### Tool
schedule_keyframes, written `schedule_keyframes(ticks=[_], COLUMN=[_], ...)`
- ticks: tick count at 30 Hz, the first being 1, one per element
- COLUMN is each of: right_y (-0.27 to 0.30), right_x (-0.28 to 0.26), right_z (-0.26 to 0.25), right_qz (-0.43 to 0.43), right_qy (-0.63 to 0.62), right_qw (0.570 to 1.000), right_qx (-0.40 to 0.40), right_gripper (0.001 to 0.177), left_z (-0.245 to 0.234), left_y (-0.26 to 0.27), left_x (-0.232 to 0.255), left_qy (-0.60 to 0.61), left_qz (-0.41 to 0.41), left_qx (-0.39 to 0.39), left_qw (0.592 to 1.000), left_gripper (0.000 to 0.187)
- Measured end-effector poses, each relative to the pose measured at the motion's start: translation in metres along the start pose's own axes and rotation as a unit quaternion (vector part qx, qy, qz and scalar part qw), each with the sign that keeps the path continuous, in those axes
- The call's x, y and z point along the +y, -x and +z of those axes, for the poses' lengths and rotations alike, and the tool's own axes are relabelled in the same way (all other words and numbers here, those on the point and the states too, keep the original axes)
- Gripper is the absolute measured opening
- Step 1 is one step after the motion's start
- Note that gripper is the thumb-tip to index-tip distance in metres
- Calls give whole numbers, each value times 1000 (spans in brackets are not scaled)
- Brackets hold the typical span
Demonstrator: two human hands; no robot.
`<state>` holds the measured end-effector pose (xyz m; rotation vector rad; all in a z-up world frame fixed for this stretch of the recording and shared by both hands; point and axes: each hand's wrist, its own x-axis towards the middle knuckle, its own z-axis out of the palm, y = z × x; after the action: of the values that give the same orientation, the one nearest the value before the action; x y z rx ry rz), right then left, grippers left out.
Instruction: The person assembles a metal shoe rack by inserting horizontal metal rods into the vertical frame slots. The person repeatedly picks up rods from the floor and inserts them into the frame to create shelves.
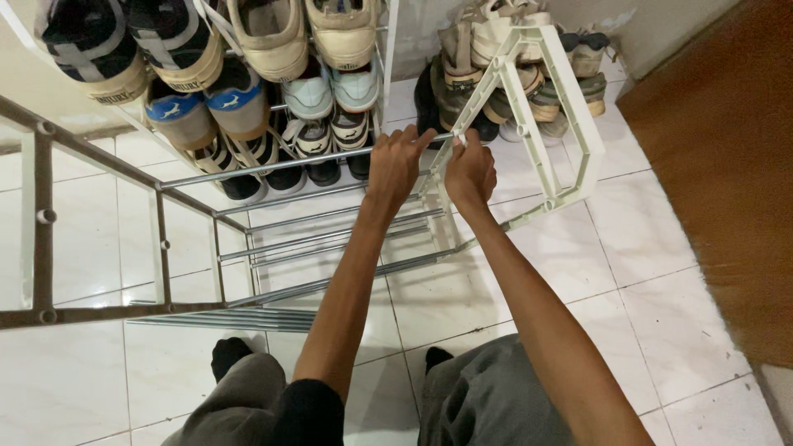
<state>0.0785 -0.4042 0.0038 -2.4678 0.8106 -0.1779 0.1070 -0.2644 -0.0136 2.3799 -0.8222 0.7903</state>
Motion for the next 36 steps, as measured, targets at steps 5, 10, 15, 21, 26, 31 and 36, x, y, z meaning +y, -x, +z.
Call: schedule_keyframes(ticks=[5, 10, 15, 21, 26, 31, 36], right_y=[3, -2, 0, 2, 5, 5, 6], right_x=[1, 7, 10, 5, 1, -1, -1], right_z=[-1, 1, 7, 3, -1, -4, -7], right_qz=[-26, -50, -60, -41, -36, -19, -28], right_qy=[-32, -33, -45, -10, -8, 2, -13], right_qw=[999, 998, 997, 999, 999, 1000, 1000], right_qx=[13, 10, 30, 13, 19, 7, 5], right_gripper=[27, 26, 28, 29, 31, 31, 30], left_z=[5, 2, -1, -1, -1, 0, 3], left_y=[0, 1, 0, -2, -3, -1, -2], left_x=[-3, 1, 2, 3, 3, 5, 5], left_qy=[-7, -14, -3, 7, 11, 19, 15], left_qz=[-5, -7, -9, -11, -13, -19, -29], left_qx=[-4, -1, 5, 10, 17, 18, 13], left_qw=[1000, 1000, 1000, 1000, 1000, 999, 999], left_gripper=[32, 31, 33, 33, 33, 33, 33])
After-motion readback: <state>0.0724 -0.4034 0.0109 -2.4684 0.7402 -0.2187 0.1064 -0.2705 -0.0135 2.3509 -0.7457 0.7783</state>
